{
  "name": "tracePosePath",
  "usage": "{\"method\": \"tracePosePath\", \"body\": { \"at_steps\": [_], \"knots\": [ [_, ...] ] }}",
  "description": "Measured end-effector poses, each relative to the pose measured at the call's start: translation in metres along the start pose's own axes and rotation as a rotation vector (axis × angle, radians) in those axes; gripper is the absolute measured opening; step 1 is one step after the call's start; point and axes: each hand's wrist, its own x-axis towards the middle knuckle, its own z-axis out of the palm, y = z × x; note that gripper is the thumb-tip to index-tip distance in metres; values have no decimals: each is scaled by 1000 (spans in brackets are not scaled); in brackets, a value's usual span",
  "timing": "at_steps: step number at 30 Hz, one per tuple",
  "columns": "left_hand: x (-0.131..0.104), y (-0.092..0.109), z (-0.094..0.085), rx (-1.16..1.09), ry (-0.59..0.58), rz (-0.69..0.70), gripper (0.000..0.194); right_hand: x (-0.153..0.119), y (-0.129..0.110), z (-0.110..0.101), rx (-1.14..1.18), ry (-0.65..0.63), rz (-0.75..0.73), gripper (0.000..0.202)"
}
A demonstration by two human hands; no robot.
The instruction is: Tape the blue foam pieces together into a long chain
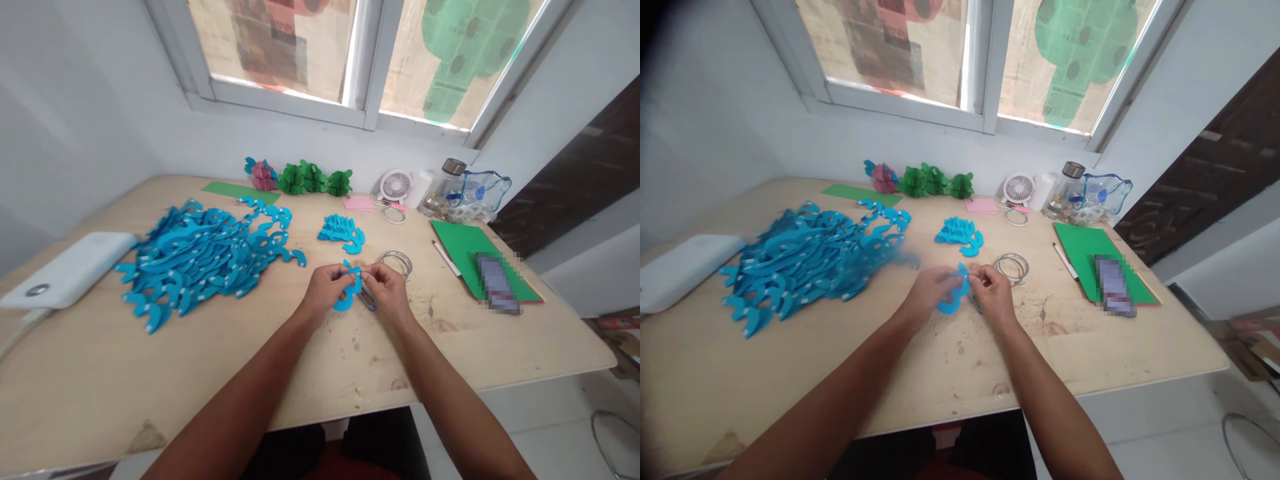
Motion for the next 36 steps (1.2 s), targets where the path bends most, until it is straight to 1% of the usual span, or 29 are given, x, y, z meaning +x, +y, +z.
{"method": "tracePosePath", "body": {
  "at_steps": [3,5,13,18,24,32,36],
  "knots": [
    [0,1,0,14,-10,-19,16,-1,-6,-3,-98,0,-63,16],
    [-1,2,0,15,-18,-29,17,0,-8,-4,-126,-8,-80,16],
    [-1,2,-2,7,-38,-38,15,2,-8,-7,-72,-89,-75,15],
    [-2,5,-2,56,-41,-16,14,1,-9,-7,-151,-71,-118,12],
    [0,5,-4,103,-78,4,13,1,-9,-8,-223,-56,-153,11],
    [-1,5,-4,136,-111,31,13,0,-9,-5,-266,-19,-131,12],
    [-1,5,-4,159,-115,91,14,0,-10,-5,-282,-17,-124,13]
  ]
}}
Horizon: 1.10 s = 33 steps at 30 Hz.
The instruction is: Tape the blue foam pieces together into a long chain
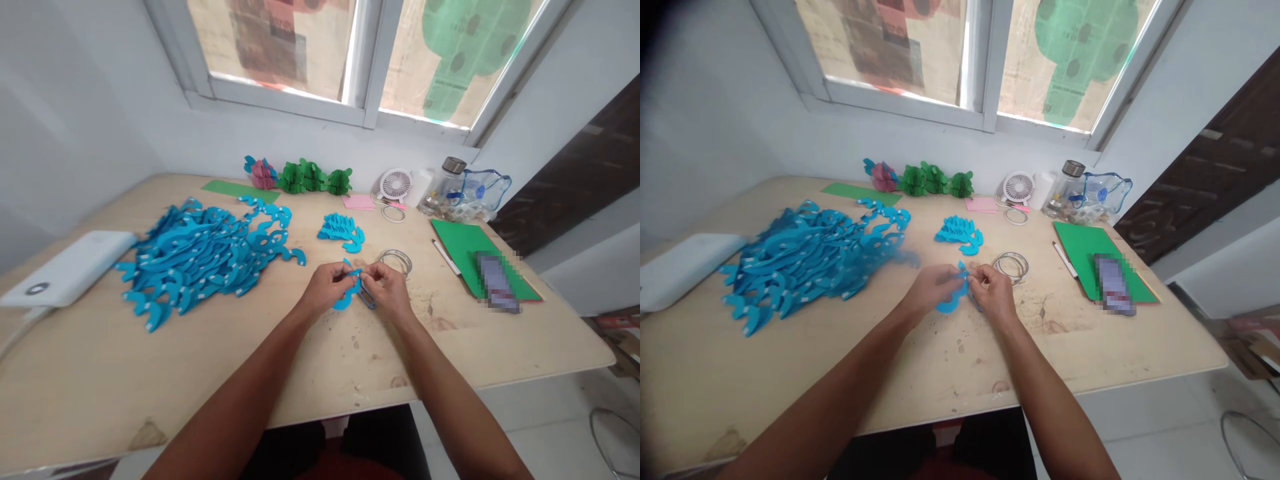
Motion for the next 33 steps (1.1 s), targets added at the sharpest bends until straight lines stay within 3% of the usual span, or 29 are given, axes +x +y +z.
{"method": "tracePosePath", "body": {
  "at_steps": [9,16,24,28,33],
  "knots": [
    [0,1,0,70,63,94,10,-1,0,1,-9,-19,5,14],
    [1,0,1,-55,85,-28,10,-2,0,1,141,-17,42,21],
    [2,-3,1,-141,81,-92,10,-4,-5,3,42,74,-31,20],
    [1,0,2,-175,98,-114,11,-2,0,2,186,98,46,19],
    [-2,4,3,-236,87,-123,15,1,7,4,313,33,121,18]
  ]
}}
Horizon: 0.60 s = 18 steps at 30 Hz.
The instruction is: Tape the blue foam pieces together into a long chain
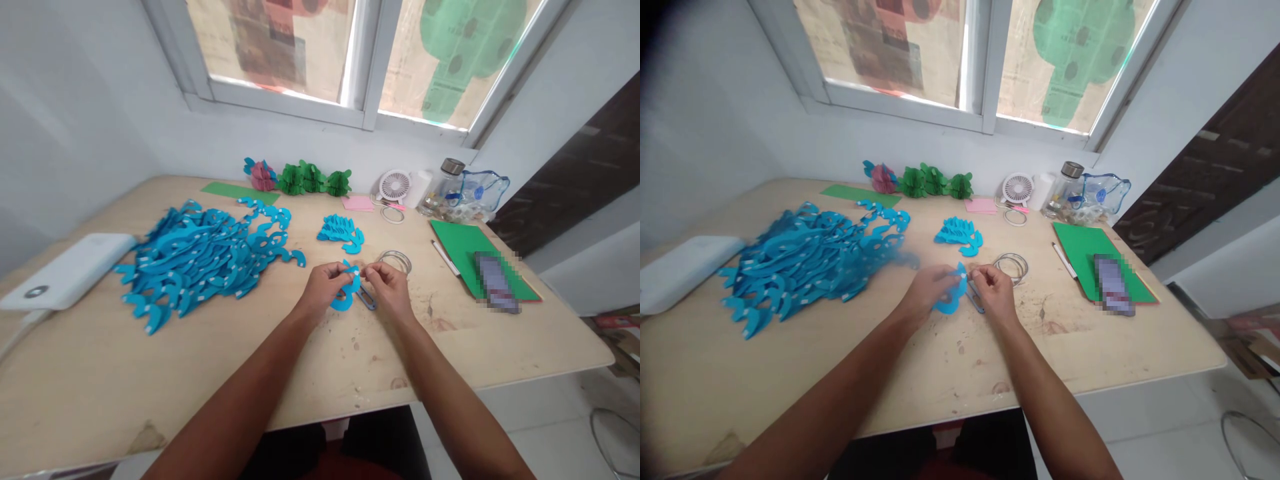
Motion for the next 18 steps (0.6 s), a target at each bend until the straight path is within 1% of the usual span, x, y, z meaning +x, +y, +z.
{"method": "tracePosePath", "body": {
  "at_steps": [5,9,13,18],
  "knots": [
    [0,0,0,-9,-8,-12,18,-1,0,1,34,-50,38,20],
    [1,-2,0,-11,-10,-7,20,-3,-2,1,18,-88,20,19],
    [2,-4,1,4,5,6,22,-3,-1,2,26,-90,30,21],
    [1,-7,4,54,21,45,20,-3,3,4,115,-73,74,21]
  ]
}}
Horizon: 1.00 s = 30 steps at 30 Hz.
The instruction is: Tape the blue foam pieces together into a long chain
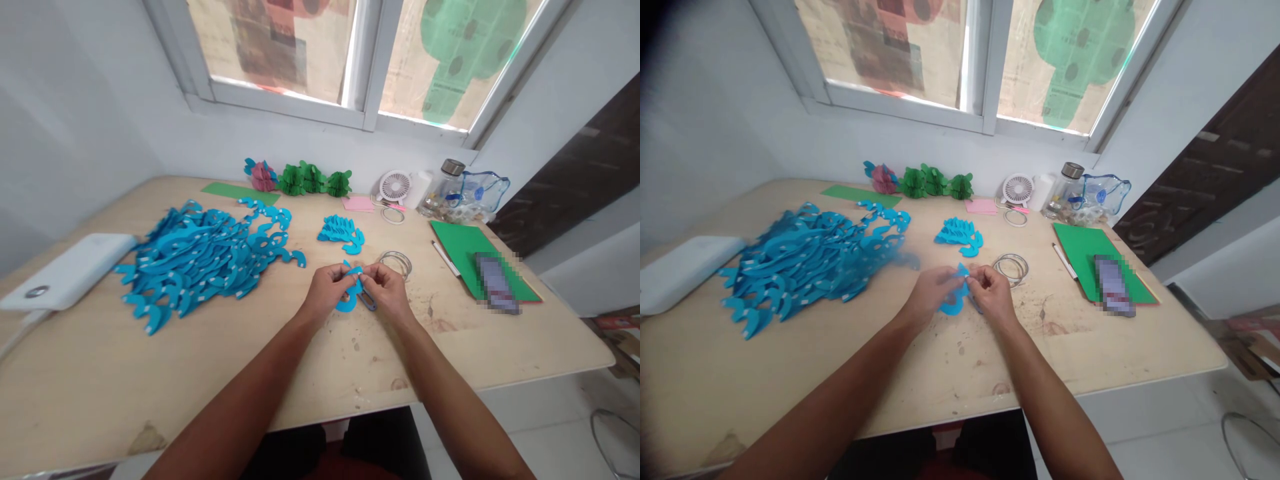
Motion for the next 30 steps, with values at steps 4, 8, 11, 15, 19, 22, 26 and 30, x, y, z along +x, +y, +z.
{"method": "tracePosePath", "body": {
  "at_steps": [4,8,11,15,19,22,26,30],
  "knots": [
    [-1,0,1,69,0,67,17,0,-2,3,141,-26,106,24],
    [-1,0,0,106,15,85,19,-1,-7,3,197,-27,171,23],
    [-1,0,0,77,25,57,19,1,-9,0,156,-33,140,20],
    [-1,0,0,20,20,34,18,3,-10,-2,133,-25,113,20],
    [0,-1,-2,-28,-2,4,19,3,-11,-2,205,-10,158,20],
    [0,-2,-2,-36,-13,-12,20,2,-12,-2,225,-27,192,19],
    [0,-1,-2,-31,-8,-9,21,1,-14,-1,226,-32,195,19],
    [1,-1,-2,-20,-3,7,20,1,-14,-2,242,-29,197,20]
  ]
}}
